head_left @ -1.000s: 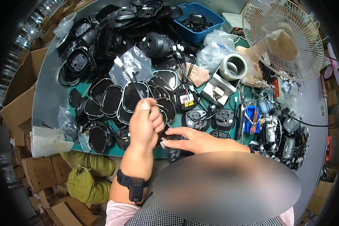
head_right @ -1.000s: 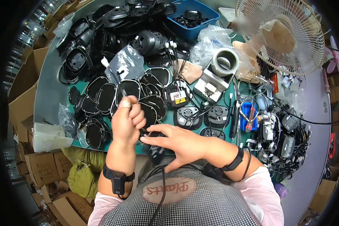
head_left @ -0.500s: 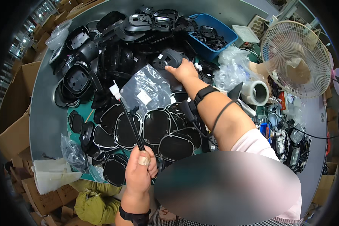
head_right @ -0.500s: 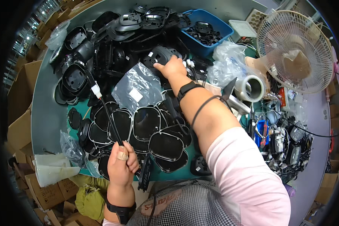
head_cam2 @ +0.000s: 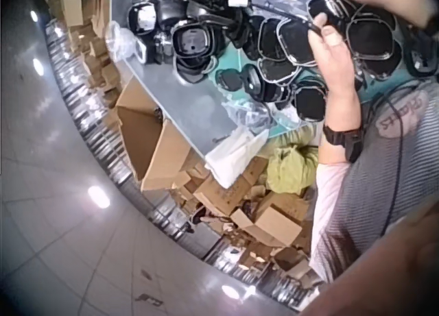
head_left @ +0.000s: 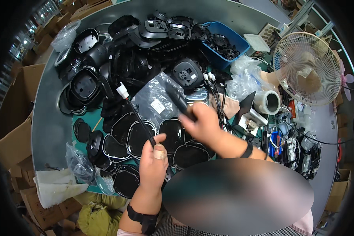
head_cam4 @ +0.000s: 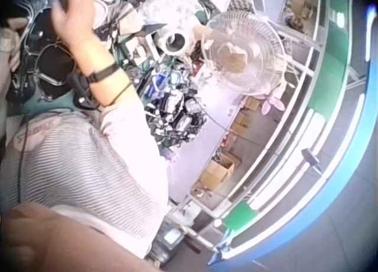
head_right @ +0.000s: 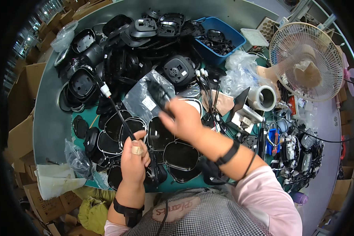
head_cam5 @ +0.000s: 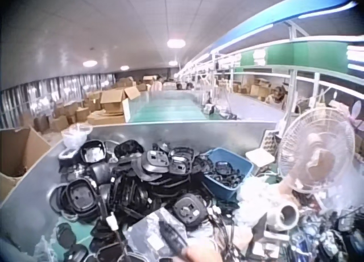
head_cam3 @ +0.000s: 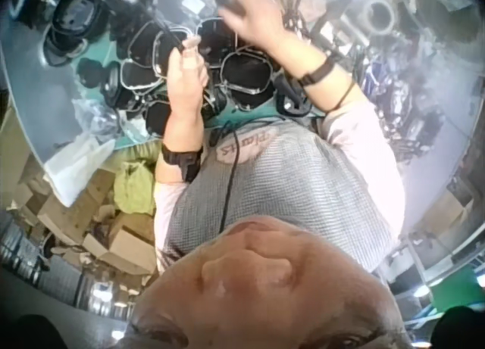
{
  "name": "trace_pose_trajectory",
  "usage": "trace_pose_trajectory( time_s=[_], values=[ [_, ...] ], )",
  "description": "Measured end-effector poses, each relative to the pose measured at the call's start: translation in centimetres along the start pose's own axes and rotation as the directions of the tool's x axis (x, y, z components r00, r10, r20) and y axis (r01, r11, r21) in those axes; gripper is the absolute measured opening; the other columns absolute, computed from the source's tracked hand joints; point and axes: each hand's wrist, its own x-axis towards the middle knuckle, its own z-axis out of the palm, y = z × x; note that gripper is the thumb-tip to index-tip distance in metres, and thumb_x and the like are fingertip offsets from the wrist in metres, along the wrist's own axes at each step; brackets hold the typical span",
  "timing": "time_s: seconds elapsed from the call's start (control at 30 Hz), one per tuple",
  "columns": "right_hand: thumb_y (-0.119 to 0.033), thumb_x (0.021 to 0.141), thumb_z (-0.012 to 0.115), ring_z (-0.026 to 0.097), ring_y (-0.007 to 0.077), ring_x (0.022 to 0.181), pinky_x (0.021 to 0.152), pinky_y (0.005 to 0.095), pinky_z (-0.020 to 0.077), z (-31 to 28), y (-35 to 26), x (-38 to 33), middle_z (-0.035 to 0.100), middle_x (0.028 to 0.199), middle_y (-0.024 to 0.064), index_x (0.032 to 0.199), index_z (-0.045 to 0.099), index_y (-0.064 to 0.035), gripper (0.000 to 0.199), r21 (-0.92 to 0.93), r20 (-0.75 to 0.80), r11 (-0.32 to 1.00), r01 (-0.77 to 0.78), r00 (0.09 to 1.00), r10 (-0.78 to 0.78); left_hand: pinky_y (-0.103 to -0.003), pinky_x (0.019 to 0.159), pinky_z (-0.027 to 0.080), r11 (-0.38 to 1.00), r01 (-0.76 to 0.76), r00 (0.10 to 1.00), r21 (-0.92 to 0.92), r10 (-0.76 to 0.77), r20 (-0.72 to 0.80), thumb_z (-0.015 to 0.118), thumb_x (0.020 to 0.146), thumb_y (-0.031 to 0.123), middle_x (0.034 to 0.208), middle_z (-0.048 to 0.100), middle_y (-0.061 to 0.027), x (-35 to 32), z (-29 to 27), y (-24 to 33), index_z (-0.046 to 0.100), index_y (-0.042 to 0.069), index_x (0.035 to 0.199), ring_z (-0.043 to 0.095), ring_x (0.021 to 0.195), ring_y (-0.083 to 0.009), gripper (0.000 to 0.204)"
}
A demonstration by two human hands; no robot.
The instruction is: Assembling or checking the display and internal components of an electronic device in a factory setting.
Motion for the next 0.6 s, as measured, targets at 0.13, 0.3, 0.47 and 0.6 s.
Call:
trace_pose_trajectory(
  time_s=[0.13, 0.3, 0.47, 0.6],
  values=[
    [-0.021, 0.075, 0.075, 0.058, 0.031, 0.073, 0.064, 0.0423, 0.0477, -3.1, -4.0, -7.5, 0.056, 0.081, 0.0099, 0.093, 0.058, -0.0082, 0.028, 0.138, 0.265, 0.952, 0.272, 0.916, -0.3, -0.022, 0.07, 0.043, 0.988, -0.025, 0.994, 0.153, 0.008, 0.109, 0.068, 0.093, 0.024, 0.087, 0.054, 0.0032, -1.1, 0.9, -1.2, 0.051, -0.003, 0.125, 0.05, 0.079, -0.0055, 0.045],
    [-0.027, 0.077, 0.078, 0.062, 0.0267, 0.093, 0.076, 0.0348, 0.0509, -9.2, -3.7, -12.2, 0.064, 0.098, 0.0082, 0.107, 0.065, -0.009, 0.038, 0.351, 0.293, 0.861, 0.367, 0.831, -0.473, -0.028, 0.067, 0.049, 0.892, 0.05, 0.996, 0.449, -0.078, 0.045, 0.063, 0.09, 0.011, 0.082, 0.067, -0.0035, -4.9, 2.9, -1.9, 0.066, -0.002, 0.097, 0.058, 0.072, -0.0092, 0.015],
    [-0.026, 0.078, 0.076, 0.065, 0.0354, 0.093, 0.08, 0.0423, 0.0512, -12.7, -2.4, -12.9, 0.068, 0.103, 0.0142, 0.113, 0.066, -0.0047, 0.042, 0.1, 0.272, 0.993, -0.069, 0.962, 0.04, -0.028, 0.065, 0.049, 0.807, 0.075, 0.957, 0.586, -0.224, 0.185, 0.063, 0.088, 0.013, 0.08, 0.067, -0.0042, -9.2, 5.3, -3.0, 0.066, 0.0, 0.103, 0.059, 0.07, -0.01, 0.02],
    [-0.024, 0.083, 0.073, 0.067, 0.026, 0.079, 0.073, 0.0366, 0.0523, -14.6, -0.8, -14.9, 0.069, 0.09, 0.0147, 0.105, 0.068, -0.0019, 0.031, 0.044, 0.653, 0.915, -0.4, 0.705, 0.276, -0.029, 0.066, 0.049, 0.706, -0.065, 0.983, 0.705, -0.075, 0.166, 0.063, 0.089, 0.015, 0.077, 0.065, -0.0074, -11.8, 7.6, -3.0, 0.064, 0.002, 0.11, 0.06, 0.069, -0.0135, 0.025]
  ],
)
